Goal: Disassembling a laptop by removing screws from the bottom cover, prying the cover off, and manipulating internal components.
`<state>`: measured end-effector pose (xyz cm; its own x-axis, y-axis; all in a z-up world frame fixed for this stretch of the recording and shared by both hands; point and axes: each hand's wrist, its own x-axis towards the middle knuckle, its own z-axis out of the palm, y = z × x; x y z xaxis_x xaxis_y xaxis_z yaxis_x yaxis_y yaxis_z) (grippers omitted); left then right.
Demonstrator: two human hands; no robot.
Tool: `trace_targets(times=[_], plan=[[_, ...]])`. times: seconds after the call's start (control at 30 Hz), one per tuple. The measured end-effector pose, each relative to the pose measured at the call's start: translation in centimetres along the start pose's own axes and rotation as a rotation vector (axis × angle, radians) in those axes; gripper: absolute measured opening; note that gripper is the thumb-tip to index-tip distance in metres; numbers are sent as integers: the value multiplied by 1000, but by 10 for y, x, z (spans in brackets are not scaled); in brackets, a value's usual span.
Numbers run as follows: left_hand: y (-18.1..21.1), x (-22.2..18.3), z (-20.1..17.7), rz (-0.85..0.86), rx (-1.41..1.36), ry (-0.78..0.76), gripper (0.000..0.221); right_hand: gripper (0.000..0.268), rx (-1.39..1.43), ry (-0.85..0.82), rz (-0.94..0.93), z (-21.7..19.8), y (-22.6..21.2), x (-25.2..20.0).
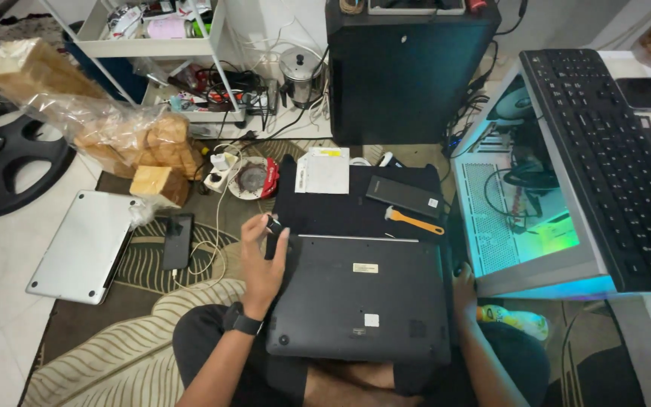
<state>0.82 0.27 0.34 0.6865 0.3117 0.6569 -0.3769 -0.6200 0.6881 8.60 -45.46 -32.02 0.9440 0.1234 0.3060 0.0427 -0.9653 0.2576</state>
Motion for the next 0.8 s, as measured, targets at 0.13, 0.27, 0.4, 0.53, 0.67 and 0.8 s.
trace_targets(times=[0.13, 0.27, 0.4, 0.53, 0.67, 0.8], plan=[[-7, -9, -1, -71, -17, -75, 45, 48, 355, -236, 217, -17, -1, 6], [-7, -5, 2, -95, -69, -70, 46, 42, 235, -197, 46, 0, 3, 6], [-7, -7, 1, -95, -76, -46, 50, 41, 265, -213, 84, -16, -1, 7], [0, -8, -2, -132, -75, -63, 52, 55, 314, -298, 93, 32, 7, 6], [-5, -12, 0, -124, -79, -65, 60, 68, 303, -355, 105, 32, 13, 10], [-7, -10, 5, -129, -146, -3, 73, 65, 897, -113, 609, -106, -6, 37]])
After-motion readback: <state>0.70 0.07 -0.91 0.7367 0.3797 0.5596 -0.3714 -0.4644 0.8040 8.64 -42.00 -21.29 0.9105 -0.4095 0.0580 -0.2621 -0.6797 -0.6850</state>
